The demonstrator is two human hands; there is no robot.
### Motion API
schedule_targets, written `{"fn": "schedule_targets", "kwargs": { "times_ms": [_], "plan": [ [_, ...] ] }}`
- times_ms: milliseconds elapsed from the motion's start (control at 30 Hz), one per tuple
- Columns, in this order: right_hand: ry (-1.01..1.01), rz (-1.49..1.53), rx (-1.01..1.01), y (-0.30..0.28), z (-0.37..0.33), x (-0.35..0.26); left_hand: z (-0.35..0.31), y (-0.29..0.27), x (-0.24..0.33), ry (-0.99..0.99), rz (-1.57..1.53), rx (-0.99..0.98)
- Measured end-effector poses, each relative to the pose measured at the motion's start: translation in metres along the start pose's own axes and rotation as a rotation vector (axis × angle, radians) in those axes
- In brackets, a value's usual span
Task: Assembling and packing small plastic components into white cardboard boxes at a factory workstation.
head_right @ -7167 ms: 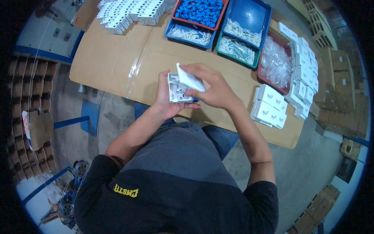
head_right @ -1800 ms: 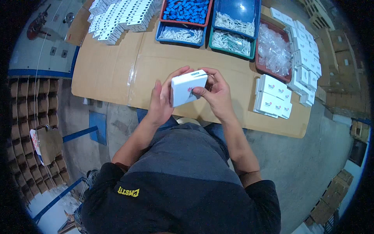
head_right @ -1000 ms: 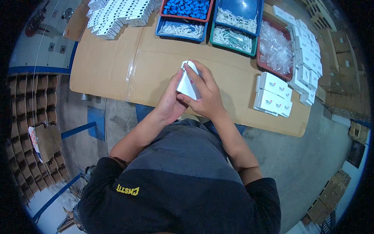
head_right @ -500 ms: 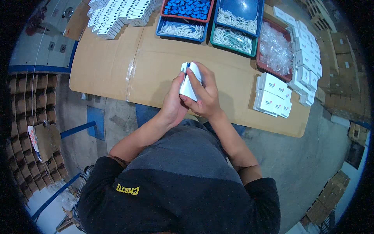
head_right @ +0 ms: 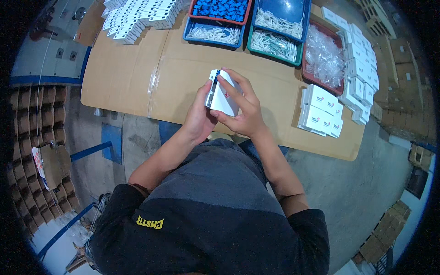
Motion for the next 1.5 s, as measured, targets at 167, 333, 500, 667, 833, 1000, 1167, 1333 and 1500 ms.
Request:
{"fn": "schedule_targets", "kwargs": {
  "times_ms": [167,333,500,667,833,1000,1167,1333,1500],
  "plan": [
    [-0.047,-0.024,0.006,0.002,0.001,-0.003,-0.006,0.003,0.002,0.031,0.043,0.03],
    [-0.042,-0.032,0.012,0.005,-0.002,-0.003,-0.009,0.003,0.001,0.03,0.046,0.046],
    [-0.039,-0.022,0.008,0.005,-0.002,-0.005,-0.009,0.003,-0.001,0.012,-0.003,0.034],
    [-0.039,-0.027,0.001,0.008,-0.002,-0.003,-0.014,0.009,0.005,0.024,-0.016,-0.025],
    [-0.093,-0.05,0.035,0.008,-0.006,-0.003,-0.016,0.014,0.001,-0.011,-0.076,-0.116],
    [-0.153,-0.087,0.072,0.008,-0.011,-0.002,-0.016,0.016,-0.004,-0.023,-0.085,-0.139],
    [-0.183,-0.133,0.005,0.009,-0.01,0.0,-0.017,0.014,-0.003,-0.005,-0.077,-0.2],
    [-0.138,-0.2,-0.128,0.012,-0.006,0.003,-0.016,0.0,0.002,-0.011,0.167,-0.163],
    [0.059,-0.034,0.013,0.008,0.007,-0.005,-0.01,-0.015,0.011,0.104,0.22,-0.116]
  ]
}}
Point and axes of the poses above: each hand's wrist, its own z-axis towards the middle knuckle, its own y-axis out of the palm, x = y × z, the point moved 8 cm from there along z, towards the middle knuckle, and after that the axes turned 9 degrees about x, right-handed, at the moved point
